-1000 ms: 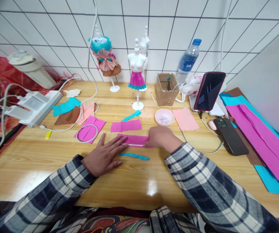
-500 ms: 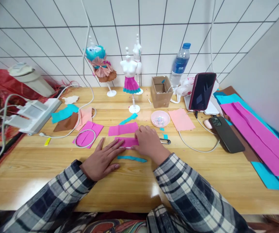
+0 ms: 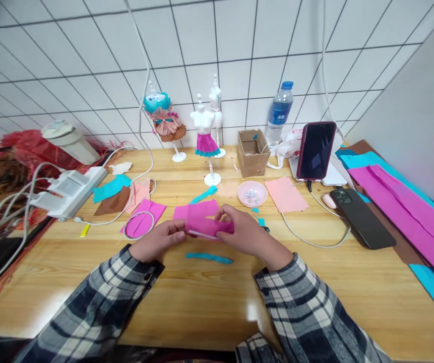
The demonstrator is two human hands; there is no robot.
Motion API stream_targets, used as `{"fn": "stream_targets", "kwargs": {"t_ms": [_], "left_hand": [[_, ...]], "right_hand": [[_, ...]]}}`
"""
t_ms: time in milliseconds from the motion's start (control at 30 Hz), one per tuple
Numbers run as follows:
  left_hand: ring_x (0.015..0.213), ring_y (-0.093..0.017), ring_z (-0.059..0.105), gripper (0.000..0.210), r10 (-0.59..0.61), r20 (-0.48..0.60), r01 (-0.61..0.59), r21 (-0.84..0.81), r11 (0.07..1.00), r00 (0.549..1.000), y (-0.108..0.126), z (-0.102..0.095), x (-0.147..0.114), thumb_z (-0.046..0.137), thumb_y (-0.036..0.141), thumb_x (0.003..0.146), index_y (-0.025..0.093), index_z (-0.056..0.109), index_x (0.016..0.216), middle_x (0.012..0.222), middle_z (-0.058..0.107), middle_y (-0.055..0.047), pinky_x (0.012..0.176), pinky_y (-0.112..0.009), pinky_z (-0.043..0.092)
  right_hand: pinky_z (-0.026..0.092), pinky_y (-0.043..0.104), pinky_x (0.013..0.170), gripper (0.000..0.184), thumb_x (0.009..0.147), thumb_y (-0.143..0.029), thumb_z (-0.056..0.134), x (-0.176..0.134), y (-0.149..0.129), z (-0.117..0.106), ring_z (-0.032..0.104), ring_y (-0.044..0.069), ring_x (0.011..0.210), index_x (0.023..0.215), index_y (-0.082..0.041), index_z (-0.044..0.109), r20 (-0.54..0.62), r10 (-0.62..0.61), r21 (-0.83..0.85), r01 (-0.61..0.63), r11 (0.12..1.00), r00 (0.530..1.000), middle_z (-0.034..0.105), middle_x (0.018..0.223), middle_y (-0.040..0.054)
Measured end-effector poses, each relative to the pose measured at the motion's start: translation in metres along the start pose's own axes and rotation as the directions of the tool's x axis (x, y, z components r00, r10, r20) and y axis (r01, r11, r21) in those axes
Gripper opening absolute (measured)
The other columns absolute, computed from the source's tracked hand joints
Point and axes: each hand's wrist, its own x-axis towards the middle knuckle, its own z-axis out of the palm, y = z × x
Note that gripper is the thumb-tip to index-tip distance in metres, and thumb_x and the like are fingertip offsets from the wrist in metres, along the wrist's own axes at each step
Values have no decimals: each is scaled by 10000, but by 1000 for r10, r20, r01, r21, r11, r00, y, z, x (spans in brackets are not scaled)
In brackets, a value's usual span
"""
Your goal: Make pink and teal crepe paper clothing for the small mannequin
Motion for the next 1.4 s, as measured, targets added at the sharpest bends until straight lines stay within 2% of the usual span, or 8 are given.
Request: {"fn": "stream_targets", "kwargs": {"t_ms": [100, 267, 367, 633, 833, 967, 1167, 1400], "left_hand": [[851, -239, 651, 418, -78, -73, 76, -31, 997, 994, 1, 6, 10, 694, 539, 727, 154, 732, 885, 848, 725, -51, 799, -348, 503], [774, -180, 617, 347, -58, -246, 35, -98, 995, 968, -13, 7, 14, 719, 484, 725, 150, 713, 821, 810, 710, -33, 740, -279, 471], [719, -155, 585, 350, -57, -312, 28, -96, 995, 948, -15, 6, 12, 716, 486, 729, 141, 703, 786, 761, 693, -29, 693, -250, 442], [670, -136, 543, 335, -53, -222, 61, 28, 998, 973, -11, 0, 6, 703, 481, 738, 149, 720, 778, 784, 694, -54, 613, -227, 403], [603, -97, 540, 396, -99, -313, 74, -90, 993, 945, -15, -2, 4, 650, 524, 788, 150, 637, 914, 792, 617, -28, 496, -185, 385], [876, -195, 656, 530, -231, -134, 161, -398, 903, 964, -13, 4, 1, 642, 547, 790, 180, 590, 1169, 1179, 587, -134, 535, -210, 481], [823, -193, 694, 565, -278, 224, 357, -591, 723, 934, -15, 9, -1, 605, 605, 791, 119, 670, 1072, 976, 691, -131, 560, -201, 528], [721, -167, 694, 252, -192, 78, 205, -487, 849, 978, -11, 5, -7, 786, 340, 699, 104, 742, 775, 793, 741, -95, 651, -225, 543]], "right_hand": [[424, 257, 688, 308, 737, -212, 624, -1, 5, -4, 579, 142, 735, 1024, -231, 515, 26, 21, 91, -23, 996, 999, 623, 790, -38], [457, 260, 652, 567, 710, -330, 719, 1, 15, -6, 585, 155, 750, 1221, -236, 492, -7, 137, 229, -132, 964, 991, 627, 849, -13], [467, 265, 650, 553, 673, -284, 746, 2, 19, -5, 585, 154, 742, 1185, -231, 543, -19, 143, 227, -135, 965, 990, 626, 878, -5], [480, 273, 682, 576, 691, -189, 699, 0, 19, -12, 597, 157, 776, 1237, -232, 521, -28, 110, 192, -103, 976, 994, 636, 991, 21], [446, 317, 856, 513, 725, -259, 712, -6, 8, -20, 576, 188, 968, 1213, -256, 555, 23, -30, 135, 27, 991, 999, 595, 1178, 24], [448, 302, 835, 515, 746, -311, 717, -10, 4, -23, 571, 182, 971, 1229, -277, 541, 115, -124, 257, 91, 962, 986, 578, 1192, 15], [434, 317, 869, 544, 734, -353, 734, -14, 3, -25, 555, 210, 1054, 1231, -270, 528, 92, -152, 322, 115, 940, 984, 572, 1178, 24], [442, 339, 906, 545, 748, -314, 720, -7, 16, -26, 546, 214, 1106, 1250, -268, 513, 85, -180, 280, 150, 948, 980, 560, 1236, 27]]}}
